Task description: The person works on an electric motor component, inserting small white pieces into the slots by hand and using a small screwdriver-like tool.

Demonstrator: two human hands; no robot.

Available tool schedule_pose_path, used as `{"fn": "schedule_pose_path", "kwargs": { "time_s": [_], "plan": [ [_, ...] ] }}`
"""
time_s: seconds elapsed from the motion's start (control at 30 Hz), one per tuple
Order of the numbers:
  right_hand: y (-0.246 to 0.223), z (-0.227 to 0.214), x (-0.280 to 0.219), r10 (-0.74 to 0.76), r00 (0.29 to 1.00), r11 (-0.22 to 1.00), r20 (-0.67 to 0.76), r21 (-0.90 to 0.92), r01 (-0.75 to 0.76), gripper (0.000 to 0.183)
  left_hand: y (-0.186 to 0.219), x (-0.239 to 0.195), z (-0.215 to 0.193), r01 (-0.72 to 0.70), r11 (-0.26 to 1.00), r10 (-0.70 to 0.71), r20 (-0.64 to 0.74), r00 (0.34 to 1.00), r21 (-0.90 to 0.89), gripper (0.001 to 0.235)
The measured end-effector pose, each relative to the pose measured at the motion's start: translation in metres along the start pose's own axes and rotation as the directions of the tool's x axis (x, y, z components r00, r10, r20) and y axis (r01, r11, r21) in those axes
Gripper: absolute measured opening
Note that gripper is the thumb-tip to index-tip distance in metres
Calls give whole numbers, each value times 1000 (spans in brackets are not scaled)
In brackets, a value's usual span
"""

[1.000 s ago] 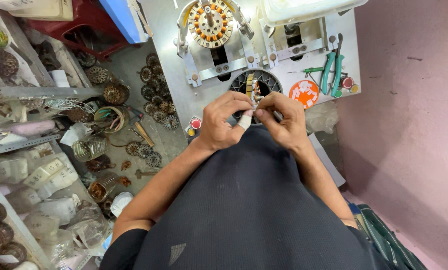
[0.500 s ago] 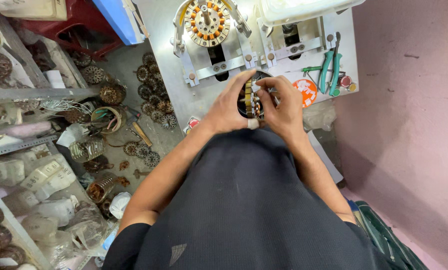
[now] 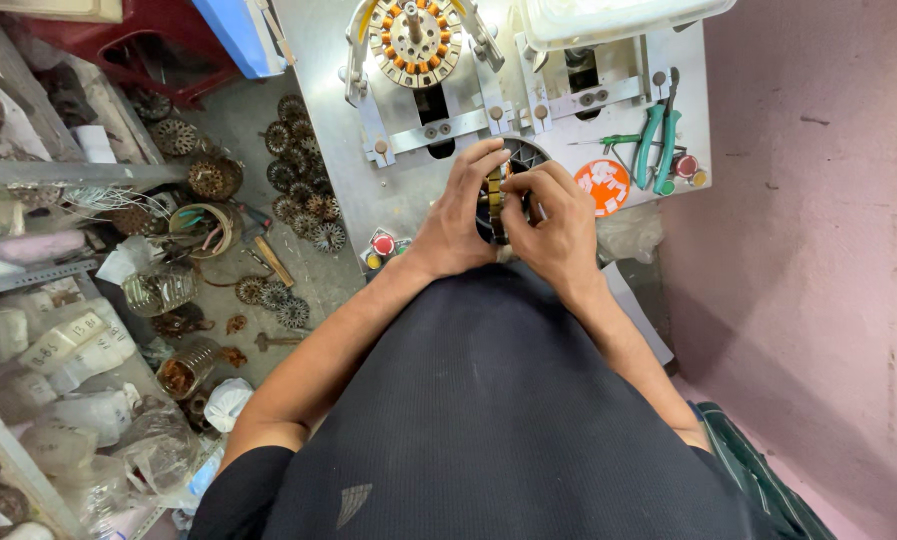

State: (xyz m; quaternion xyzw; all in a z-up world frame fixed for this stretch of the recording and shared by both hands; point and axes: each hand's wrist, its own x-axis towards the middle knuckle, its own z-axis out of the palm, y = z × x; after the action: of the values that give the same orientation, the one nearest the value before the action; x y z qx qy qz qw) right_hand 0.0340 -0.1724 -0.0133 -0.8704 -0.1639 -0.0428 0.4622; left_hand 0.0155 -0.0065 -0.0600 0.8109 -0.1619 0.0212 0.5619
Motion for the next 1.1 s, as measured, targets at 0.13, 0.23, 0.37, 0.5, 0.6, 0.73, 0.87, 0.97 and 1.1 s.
{"fn": "schedule_pose_path", "kwargs": {
  "time_s": [0.13, 0.23, 0.37, 0.5, 0.6, 0.73, 0.87, 0.97, 1.1],
  "plan": [
    [3, 6, 2, 88, 996, 996, -19, -18, -89, 12, 2, 3, -15, -13, 999, 11, 53, 999, 38, 99],
    [11, -2, -1, 246, 963, 960, 107, 109, -257, 25, -2, -1, -27, -73, 997, 74, -45, 996, 17, 75],
    [25, -9, -4, 314, 939, 884, 143, 317, -344, 25, -8, -3, -22, 317, 920, -348, -108, 931, -230, 23],
    [36, -4, -8, 390, 911, 866, 131, 285, -411, 12, -10, -10, -9, 329, 884, -389, -133, 912, -332, 13],
    [37, 0, -5, 321, 938, 913, 132, 220, -343, 13, -10, -12, -10, 313, 877, -379, -126, 917, -366, 12],
    [37, -5, 4, 185, 967, 973, 173, 106, -205, 13, -5, -10, -11, 285, 916, -335, -147, 931, -282, 13],
    [27, -9, 12, 135, 971, 983, 197, 97, -156, 13, 2, -5, -19, 158, 983, -174, -196, 965, -94, 11],
    [20, -14, 14, 120, 967, 987, 224, 81, -141, 14, 8, 1, -22, 43, 999, -36, -202, 979, 27, 10],
    [31, -27, 29, 115, 963, 990, 244, 55, -132, 11, 13, 4, -29, 64, 994, -52, -127, 990, 88, 12]
  ]
}}
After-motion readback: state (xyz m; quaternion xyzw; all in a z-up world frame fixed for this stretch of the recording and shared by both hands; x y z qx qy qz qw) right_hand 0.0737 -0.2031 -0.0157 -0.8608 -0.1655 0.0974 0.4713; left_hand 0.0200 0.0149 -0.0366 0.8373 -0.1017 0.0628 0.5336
